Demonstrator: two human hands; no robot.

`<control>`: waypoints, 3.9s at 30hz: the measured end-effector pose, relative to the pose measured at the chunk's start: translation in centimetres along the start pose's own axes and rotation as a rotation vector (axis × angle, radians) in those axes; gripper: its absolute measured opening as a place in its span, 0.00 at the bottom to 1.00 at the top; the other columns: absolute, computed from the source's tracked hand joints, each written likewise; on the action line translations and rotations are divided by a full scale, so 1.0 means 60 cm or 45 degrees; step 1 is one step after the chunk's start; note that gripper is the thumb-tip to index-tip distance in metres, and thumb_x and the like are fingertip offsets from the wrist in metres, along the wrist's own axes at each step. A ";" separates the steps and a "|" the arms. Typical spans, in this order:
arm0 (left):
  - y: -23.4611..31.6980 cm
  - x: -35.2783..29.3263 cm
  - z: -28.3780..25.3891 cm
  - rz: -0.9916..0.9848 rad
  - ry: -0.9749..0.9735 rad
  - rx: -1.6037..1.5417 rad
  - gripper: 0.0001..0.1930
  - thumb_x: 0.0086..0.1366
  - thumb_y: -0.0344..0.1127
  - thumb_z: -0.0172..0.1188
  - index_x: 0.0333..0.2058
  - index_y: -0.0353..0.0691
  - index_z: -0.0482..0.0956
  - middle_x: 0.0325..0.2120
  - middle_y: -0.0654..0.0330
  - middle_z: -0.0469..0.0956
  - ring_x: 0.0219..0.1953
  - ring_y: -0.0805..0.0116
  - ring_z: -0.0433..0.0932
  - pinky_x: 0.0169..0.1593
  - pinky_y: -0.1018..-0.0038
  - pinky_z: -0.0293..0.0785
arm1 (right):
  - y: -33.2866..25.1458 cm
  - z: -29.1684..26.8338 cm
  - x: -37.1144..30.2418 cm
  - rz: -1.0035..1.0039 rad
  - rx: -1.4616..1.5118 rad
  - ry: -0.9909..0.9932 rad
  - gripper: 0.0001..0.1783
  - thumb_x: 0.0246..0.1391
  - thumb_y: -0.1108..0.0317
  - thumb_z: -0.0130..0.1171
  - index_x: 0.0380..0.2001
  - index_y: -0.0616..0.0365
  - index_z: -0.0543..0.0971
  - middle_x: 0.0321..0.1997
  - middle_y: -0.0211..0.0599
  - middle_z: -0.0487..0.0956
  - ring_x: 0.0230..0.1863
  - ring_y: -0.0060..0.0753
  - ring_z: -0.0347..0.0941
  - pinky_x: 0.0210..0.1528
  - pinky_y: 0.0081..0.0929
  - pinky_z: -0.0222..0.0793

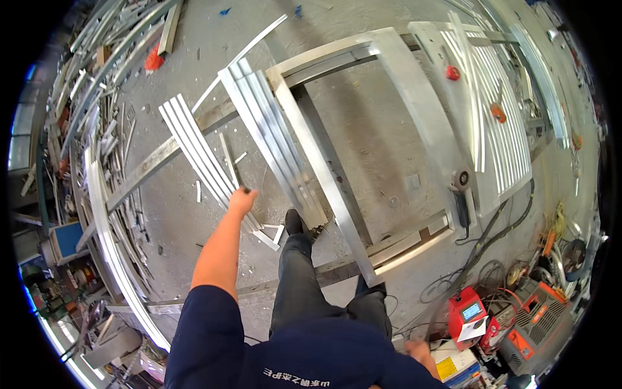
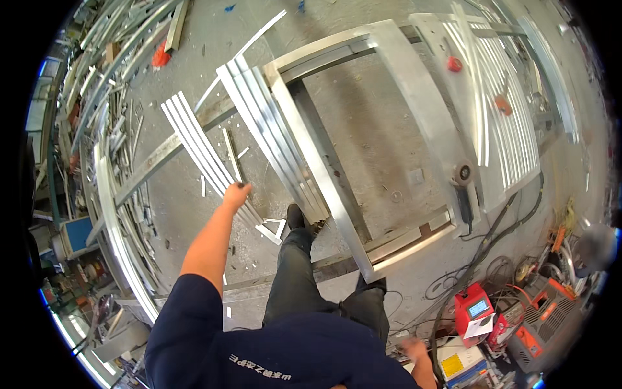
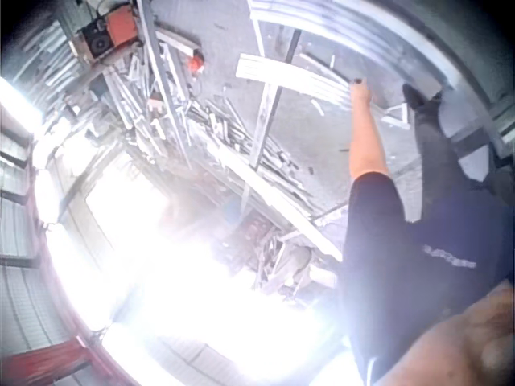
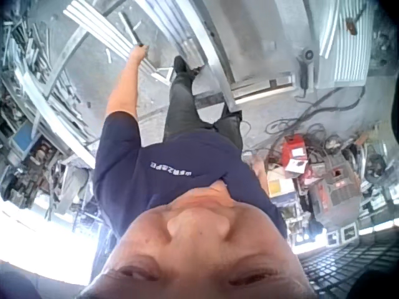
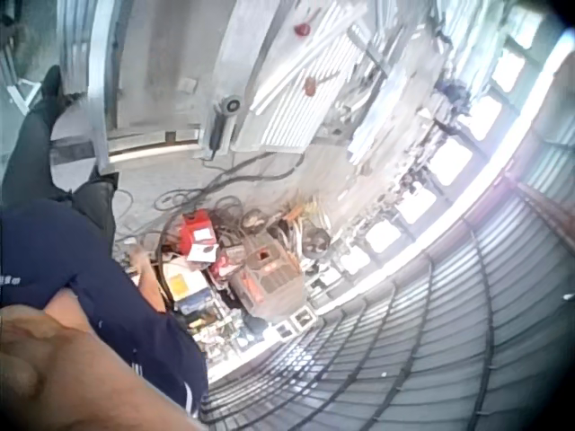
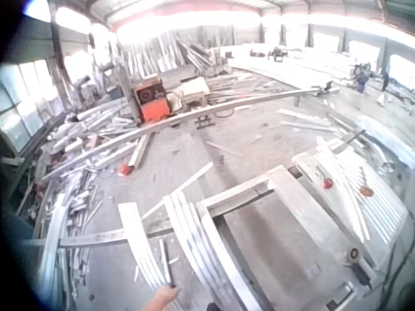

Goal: The person uses an angle grinder to cut and smooth metal bars, then assembles them into a rectangular frame on a workbench. The person repeatedly positions and aligns the bars, then walks through the workshop to retrieve additional pieces and place them on the frame.

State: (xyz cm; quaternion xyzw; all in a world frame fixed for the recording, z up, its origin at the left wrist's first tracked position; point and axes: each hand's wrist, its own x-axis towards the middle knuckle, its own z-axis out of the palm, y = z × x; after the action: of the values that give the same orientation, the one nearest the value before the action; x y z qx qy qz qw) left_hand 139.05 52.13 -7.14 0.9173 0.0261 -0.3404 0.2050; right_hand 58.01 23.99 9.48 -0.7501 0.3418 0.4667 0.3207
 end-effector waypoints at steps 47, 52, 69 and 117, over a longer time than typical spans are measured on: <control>0.223 -0.104 -0.128 0.553 0.991 -0.357 0.33 0.62 0.51 0.64 0.47 0.21 0.71 0.40 0.46 0.80 0.35 0.57 0.80 0.37 0.64 0.79 | -0.066 -0.630 0.585 0.208 0.390 1.337 0.44 0.38 0.62 0.74 0.59 0.59 0.66 0.58 0.51 0.70 0.61 0.53 0.64 0.63 0.44 0.61; 0.435 -0.254 -0.103 0.990 0.626 -0.054 0.24 0.61 0.38 0.65 0.48 0.23 0.71 0.44 0.47 0.77 0.43 0.62 0.77 0.45 0.66 0.77 | -0.044 -0.633 0.632 0.189 0.352 1.181 0.32 0.40 0.63 0.71 0.50 0.57 0.70 0.47 0.47 0.77 0.51 0.54 0.73 0.53 0.47 0.68; 0.702 -0.535 0.678 1.494 -0.614 1.343 0.23 0.56 0.49 0.62 0.36 0.33 0.71 0.33 0.43 0.80 0.39 0.45 0.80 0.44 0.56 0.77 | 0.013 -0.053 0.115 0.528 2.227 0.867 0.30 0.34 0.65 0.73 0.43 0.68 0.76 0.33 0.40 0.79 0.34 0.30 0.75 0.41 0.28 0.72; 0.614 -0.541 0.706 1.591 -0.451 1.016 0.40 0.51 0.43 0.70 0.59 0.35 0.60 0.55 0.46 0.69 0.54 0.45 0.72 0.58 0.58 0.70 | 0.059 -0.147 0.055 -0.470 3.084 1.006 0.24 0.40 0.64 0.65 0.42 0.64 0.74 0.32 0.43 0.80 0.32 0.38 0.77 0.38 0.34 0.74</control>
State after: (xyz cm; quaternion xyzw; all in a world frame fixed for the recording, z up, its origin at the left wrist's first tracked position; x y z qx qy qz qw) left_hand 95.06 4.72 -2.35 0.6978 -0.6563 -0.2867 0.0135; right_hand 60.49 14.27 9.03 -0.1048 0.5084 -0.4434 0.7307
